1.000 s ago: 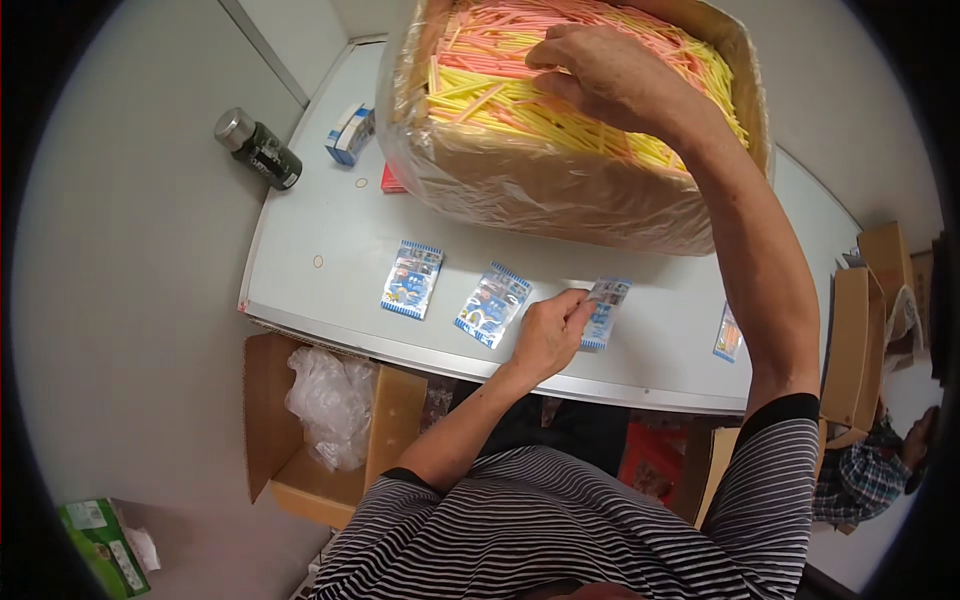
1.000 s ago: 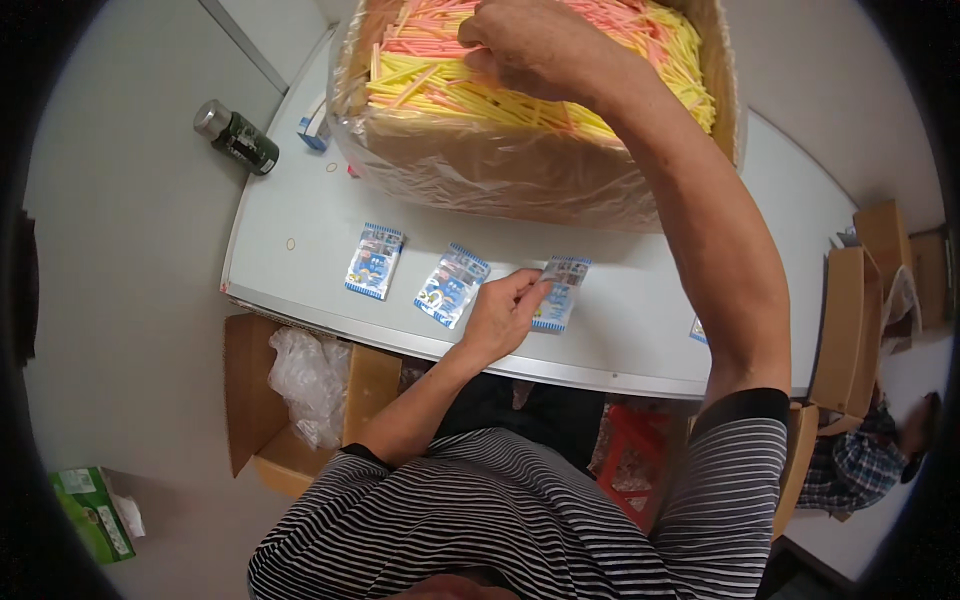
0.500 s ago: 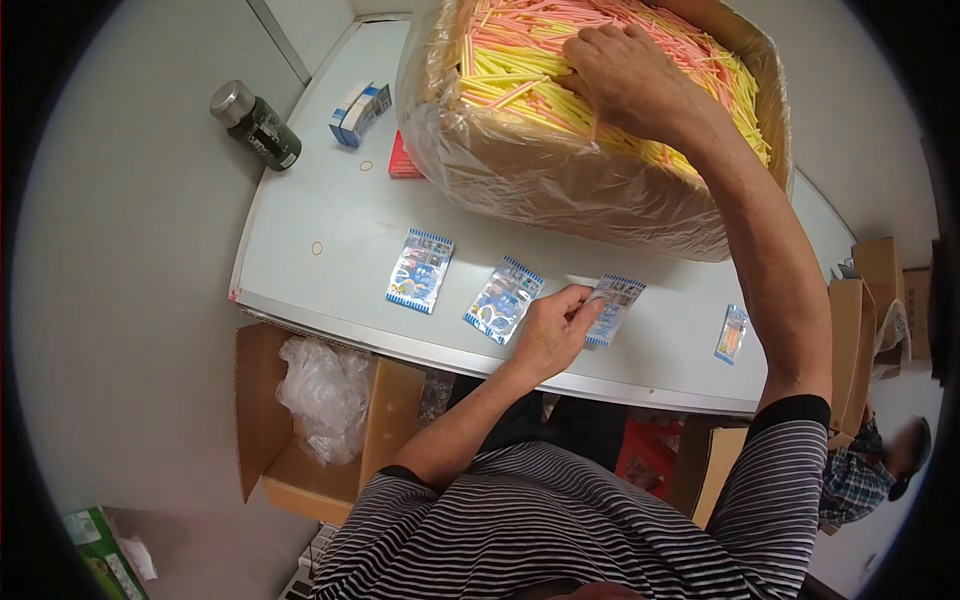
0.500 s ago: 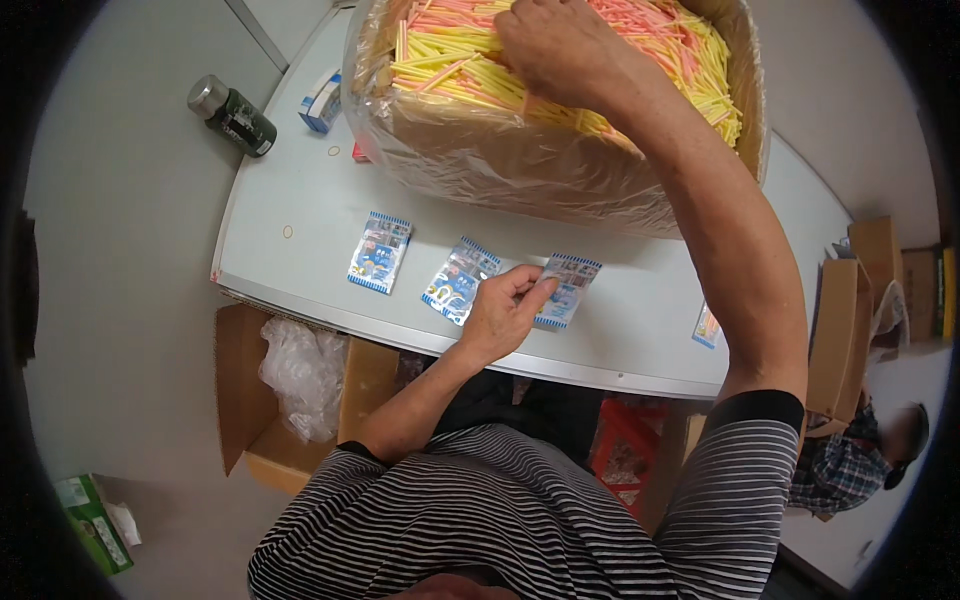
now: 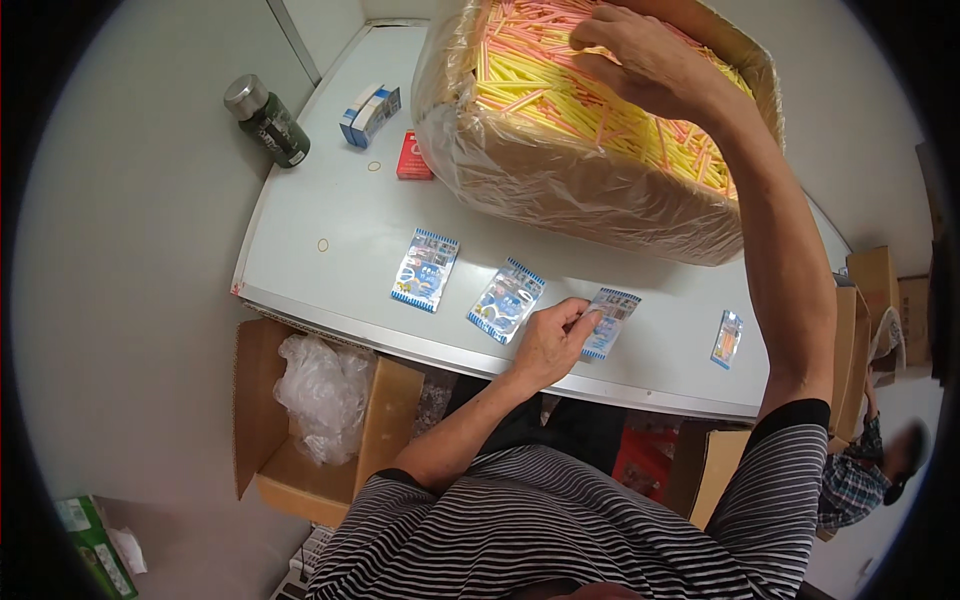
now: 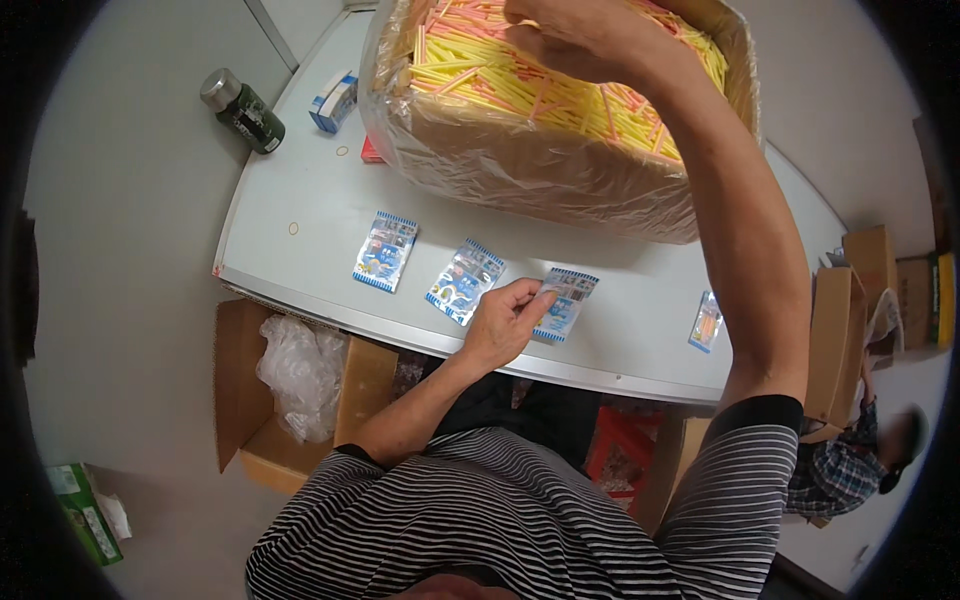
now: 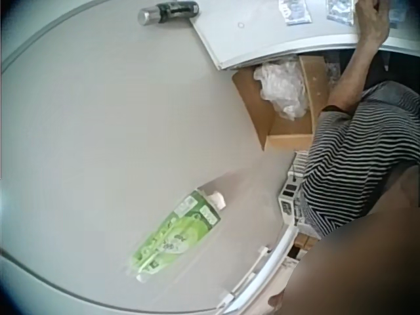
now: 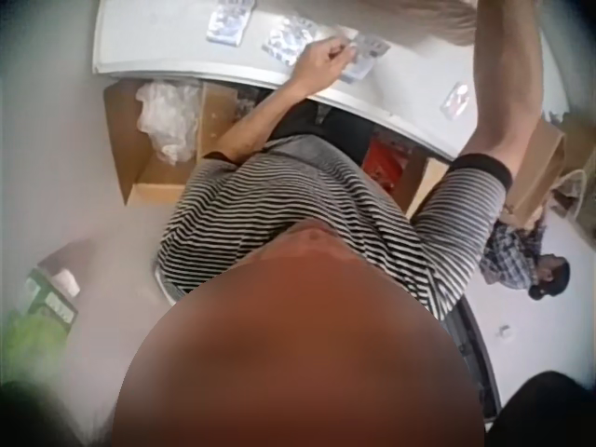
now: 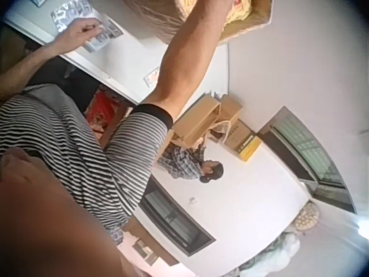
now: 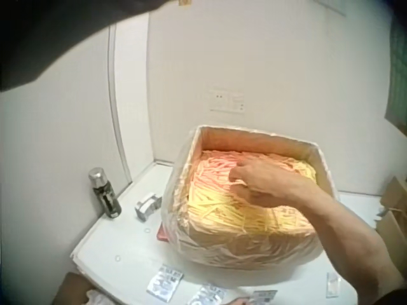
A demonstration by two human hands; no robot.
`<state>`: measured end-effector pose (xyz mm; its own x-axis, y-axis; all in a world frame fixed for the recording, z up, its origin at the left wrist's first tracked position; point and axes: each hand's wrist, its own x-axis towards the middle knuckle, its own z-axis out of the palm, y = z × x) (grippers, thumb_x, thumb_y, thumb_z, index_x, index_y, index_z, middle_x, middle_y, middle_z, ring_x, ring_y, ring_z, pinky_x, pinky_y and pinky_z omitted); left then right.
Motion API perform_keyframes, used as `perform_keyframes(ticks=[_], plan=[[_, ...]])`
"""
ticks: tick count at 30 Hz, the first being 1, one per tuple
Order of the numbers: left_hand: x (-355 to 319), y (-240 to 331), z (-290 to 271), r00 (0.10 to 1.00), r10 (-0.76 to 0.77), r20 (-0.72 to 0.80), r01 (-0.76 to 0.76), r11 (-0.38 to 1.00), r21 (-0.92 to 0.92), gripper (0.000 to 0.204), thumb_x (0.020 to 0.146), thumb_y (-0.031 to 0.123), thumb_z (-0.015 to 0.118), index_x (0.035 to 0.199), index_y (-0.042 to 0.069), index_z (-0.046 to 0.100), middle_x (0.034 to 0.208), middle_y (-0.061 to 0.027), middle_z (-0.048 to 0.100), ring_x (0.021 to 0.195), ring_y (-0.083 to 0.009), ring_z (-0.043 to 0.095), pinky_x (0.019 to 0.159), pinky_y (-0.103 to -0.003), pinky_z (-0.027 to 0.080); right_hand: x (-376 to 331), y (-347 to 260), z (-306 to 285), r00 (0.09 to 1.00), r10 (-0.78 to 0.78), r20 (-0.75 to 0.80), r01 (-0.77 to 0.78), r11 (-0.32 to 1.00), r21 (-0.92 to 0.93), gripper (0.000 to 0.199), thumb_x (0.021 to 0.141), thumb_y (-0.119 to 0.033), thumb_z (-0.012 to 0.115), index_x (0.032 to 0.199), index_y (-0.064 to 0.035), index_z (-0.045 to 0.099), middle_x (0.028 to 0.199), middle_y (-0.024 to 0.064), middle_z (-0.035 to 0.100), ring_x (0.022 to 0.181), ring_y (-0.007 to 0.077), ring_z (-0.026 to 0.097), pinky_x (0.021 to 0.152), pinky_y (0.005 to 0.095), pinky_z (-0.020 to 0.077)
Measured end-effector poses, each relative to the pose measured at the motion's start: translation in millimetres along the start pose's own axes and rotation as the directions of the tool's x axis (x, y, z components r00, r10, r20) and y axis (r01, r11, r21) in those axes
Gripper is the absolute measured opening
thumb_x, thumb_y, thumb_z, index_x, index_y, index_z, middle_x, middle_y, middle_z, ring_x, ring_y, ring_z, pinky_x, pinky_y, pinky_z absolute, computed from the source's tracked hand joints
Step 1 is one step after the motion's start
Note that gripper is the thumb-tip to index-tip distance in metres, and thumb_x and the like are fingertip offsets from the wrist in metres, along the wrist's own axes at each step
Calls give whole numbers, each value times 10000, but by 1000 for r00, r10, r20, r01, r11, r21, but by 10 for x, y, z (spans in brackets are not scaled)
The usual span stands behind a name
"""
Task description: Packing small product packets into cardboard boxes for shipping.
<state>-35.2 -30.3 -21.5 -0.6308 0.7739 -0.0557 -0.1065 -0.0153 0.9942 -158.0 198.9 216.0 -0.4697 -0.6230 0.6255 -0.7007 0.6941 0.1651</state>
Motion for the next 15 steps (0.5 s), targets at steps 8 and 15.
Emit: perform_keyframes(ticks=[8,15], plan=[[-15,-28,-59,1000,-1,-27,1,999,33,272,975,201,646,1070,-51,688,832,-185,728,701,-187,681,643,-320,515,539,60,370,400,574,714,-359,815,-454,271,899,-159,534,983,47,690,1013,252,684,971,424,646,868,504,510],[-4,-35,-108,999,-42,-2,42,999,18,257,1003,179,633,1087,-60,674,864,-101,731,750,-97,616,686,-265,500,333,188,628,574,591,567,-362,804,-472,277,874,-149,540,945,76,684,994,273,688,912,416,666,835,523,520]])
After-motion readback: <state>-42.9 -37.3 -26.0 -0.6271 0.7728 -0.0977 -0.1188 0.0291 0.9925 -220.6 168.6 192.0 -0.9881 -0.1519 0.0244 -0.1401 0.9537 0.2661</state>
